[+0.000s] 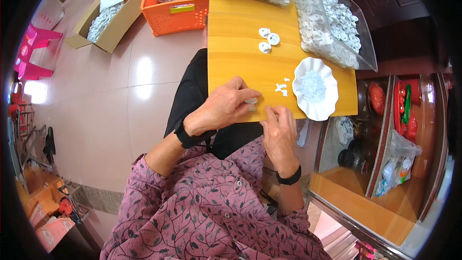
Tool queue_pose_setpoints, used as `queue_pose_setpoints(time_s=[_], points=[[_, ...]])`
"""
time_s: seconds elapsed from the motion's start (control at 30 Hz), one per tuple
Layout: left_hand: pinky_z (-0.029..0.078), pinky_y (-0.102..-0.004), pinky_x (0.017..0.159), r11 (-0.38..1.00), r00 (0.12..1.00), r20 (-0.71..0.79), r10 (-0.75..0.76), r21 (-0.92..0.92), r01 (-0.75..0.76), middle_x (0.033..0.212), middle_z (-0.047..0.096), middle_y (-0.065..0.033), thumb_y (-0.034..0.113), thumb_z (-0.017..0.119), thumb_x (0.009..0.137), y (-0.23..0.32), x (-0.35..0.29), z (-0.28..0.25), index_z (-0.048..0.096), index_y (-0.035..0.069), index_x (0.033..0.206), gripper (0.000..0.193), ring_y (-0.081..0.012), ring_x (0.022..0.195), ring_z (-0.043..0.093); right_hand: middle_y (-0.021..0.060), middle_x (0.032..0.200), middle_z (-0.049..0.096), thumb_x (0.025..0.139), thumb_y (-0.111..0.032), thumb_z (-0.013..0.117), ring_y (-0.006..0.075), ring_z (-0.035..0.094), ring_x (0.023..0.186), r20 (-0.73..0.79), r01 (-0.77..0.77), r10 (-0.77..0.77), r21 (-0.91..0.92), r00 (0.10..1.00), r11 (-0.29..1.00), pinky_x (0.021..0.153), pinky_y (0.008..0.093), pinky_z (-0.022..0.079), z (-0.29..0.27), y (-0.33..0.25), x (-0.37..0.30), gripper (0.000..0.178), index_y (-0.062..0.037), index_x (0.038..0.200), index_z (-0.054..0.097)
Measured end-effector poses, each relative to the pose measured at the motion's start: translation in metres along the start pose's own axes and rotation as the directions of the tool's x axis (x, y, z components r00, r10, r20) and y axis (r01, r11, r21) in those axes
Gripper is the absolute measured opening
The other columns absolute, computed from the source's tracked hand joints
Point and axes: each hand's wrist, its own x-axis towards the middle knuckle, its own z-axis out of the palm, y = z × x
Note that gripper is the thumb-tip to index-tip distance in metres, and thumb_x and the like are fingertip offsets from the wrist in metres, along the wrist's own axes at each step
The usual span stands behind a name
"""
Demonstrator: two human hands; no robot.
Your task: The recorder is manual assembling small white plastic components by snapping pieces together.
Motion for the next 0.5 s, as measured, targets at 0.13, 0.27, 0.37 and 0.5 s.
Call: queue_pose_setpoints(time_s=[0.13, 0.27, 0.37, 0.5], points=[[0.051, -0.0381, 0.076, 1.000, 1.000, -0.022, 0.009, -0.006, -0.009, 0.094, 0.059, -0.0135, 0.008, 0.071, 0.082, -0.007, 0.000, 0.006, 0.070, 0.008, 0.113, 0.030, -0.0311, 0.086, 0.061, 0.0148, 0.104, 0.056, 0.079, -0.003, 0.072, 0.0324, 0.056, 0.097, -0.009, 0.011, -0.011, -0.008, 1.000, 1.000, 0.086, 0.0425, 0.046, 0.002, -0.004, -0.001, 0.037, 0.0067, 0.113, 0.063], [0.052, -0.0418, 0.075, 0.999, 0.999, -0.048, 0.010, 0.039, -0.008, 0.094, 0.058, -0.0166, 0.010, 0.070, 0.083, -0.007, -0.003, 0.012, 0.070, 0.009, 0.109, 0.026, -0.0345, 0.087, 0.062, 0.0146, 0.096, 0.057, 0.079, 0.001, 0.070, 0.0329, 0.059, 0.089, -0.060, 0.056, -0.059, -0.040, 0.996, 0.998, 0.078, 0.0422, 0.050, 0.010, -0.007, 0.000, 0.025, 0.0045, 0.104, 0.066], [0.053, -0.0426, 0.072, 0.997, 0.999, -0.025, -0.022, 0.072, 0.024, 0.092, 0.058, -0.0175, 0.013, 0.070, 0.084, 0.000, -0.001, 0.015, 0.070, 0.010, 0.109, 0.026, -0.0356, 0.086, 0.062, 0.0145, 0.089, 0.058, 0.080, 0.003, 0.067, 0.0324, 0.061, 0.084, -0.088, 0.102, -0.109, -0.083, 0.990, 0.991, 0.072, 0.0413, 0.051, 0.013, -0.010, 0.002, 0.013, 0.0039, 0.094, 0.066], [0.050, -0.0447, 0.066, 0.990, 0.998, -0.056, 0.029, 0.139, -0.021, 0.085, 0.056, -0.0172, 0.014, 0.069, 0.083, 0.005, -0.003, 0.019, 0.069, 0.010, 0.099, 0.016, -0.0358, 0.080, 0.060, 0.0135, 0.083, 0.058, 0.079, 0.005, 0.066, 0.0320, 0.061, 0.079, -0.088, 0.133, -0.148, -0.160, 0.985, 0.978, 0.068, 0.0406, 0.051, 0.012, -0.011, 0.002, 0.005, 0.0027, 0.082, 0.063]])
